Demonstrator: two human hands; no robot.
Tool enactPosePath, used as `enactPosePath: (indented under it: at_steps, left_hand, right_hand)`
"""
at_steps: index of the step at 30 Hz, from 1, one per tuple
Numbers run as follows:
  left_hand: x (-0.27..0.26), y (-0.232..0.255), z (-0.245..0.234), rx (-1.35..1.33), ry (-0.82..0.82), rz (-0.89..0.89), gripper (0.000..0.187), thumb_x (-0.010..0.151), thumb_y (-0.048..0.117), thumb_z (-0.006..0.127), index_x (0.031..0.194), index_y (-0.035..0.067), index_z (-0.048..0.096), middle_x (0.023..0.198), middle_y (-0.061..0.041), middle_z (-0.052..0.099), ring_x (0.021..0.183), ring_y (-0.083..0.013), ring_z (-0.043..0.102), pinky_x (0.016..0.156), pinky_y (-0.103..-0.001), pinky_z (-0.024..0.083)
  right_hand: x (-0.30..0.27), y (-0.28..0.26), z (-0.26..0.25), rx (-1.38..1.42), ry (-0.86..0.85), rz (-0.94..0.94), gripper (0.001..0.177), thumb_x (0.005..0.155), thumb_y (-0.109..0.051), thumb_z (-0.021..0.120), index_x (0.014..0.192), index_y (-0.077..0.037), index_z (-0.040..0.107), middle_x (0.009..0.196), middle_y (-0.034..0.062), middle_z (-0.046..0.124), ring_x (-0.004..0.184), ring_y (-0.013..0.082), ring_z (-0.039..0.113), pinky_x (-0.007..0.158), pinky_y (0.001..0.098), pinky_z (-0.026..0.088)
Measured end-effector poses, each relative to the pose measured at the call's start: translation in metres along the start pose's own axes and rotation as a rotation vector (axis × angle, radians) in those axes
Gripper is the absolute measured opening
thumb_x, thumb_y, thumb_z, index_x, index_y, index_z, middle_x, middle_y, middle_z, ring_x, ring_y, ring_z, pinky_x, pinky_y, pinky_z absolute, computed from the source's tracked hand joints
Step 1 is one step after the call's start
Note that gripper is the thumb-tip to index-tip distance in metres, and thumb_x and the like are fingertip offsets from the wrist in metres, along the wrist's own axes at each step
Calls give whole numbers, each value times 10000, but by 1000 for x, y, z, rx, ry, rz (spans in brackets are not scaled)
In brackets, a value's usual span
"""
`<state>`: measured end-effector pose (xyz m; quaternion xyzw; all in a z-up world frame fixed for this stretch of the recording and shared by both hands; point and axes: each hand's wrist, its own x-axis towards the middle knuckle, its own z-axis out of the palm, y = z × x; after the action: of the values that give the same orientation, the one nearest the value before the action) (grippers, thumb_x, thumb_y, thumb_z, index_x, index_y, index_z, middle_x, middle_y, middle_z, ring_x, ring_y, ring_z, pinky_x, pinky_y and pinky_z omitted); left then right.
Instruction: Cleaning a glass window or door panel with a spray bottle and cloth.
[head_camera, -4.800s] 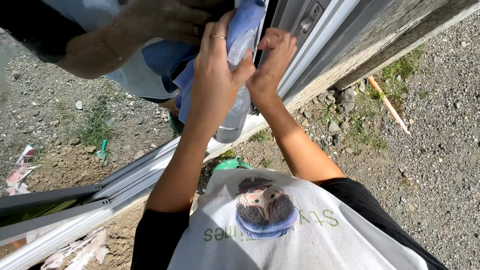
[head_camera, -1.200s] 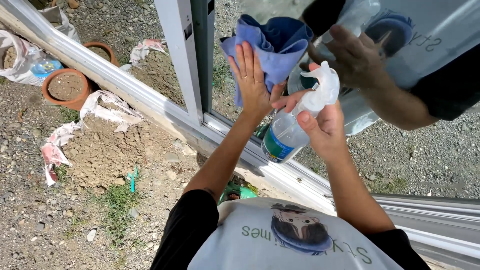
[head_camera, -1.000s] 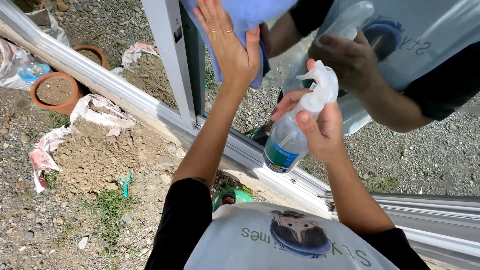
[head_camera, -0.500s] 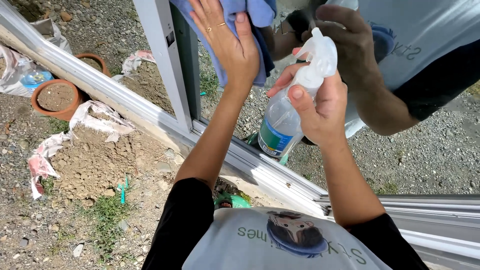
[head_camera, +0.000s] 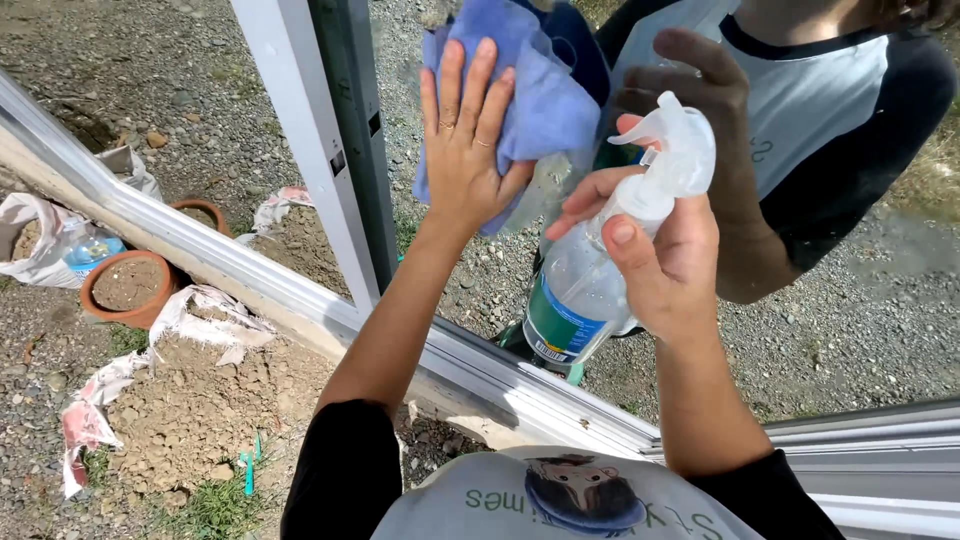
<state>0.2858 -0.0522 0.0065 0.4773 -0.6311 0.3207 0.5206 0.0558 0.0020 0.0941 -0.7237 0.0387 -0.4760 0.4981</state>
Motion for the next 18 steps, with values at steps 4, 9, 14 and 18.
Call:
enactPosePath:
  at_steps: [4,9,14,18]
  left_hand:
    - [35,-12,3,-43,236,-223,684,1140,473,526,1670,170,218,1742,-54,135,1622,-289,74,1310,-506,52]
    - [83,-1,2,-46,369,-314,719,1133,497,509,1659,119,198,1746,-91,116,1604,-328,48,1317,-521,63]
    - [81,12,18,68,286,-194,749,1067,547,536,1666,186,270,1774,-108,131,1629,-342,87,1333,-567,79]
    - [80,-12,7,31,210,-91,746,1031,531,539,1646,190,289,1746,-99,151,1655,-337,114,1351,-600,88]
  right_hand:
    - [18,1,-1,-66,-8,13,703,1084,-314,663,1587,25,306,1108,170,669,980,259,734,898,393,607]
    - [45,2,-2,-114,-46,-67,662,1063,-308,662,1554,10,353,1085,138,675,986,233,727,910,377,594]
    - [72,6,4,7,-75,-81,510,1076,-241,662,1458,14,441,1107,115,664,994,206,700,896,383,633]
    - [90,-2,17,-30,-131,-129,506,1065,-245,654,1447,-3,428,1087,101,678,945,198,734,854,332,603]
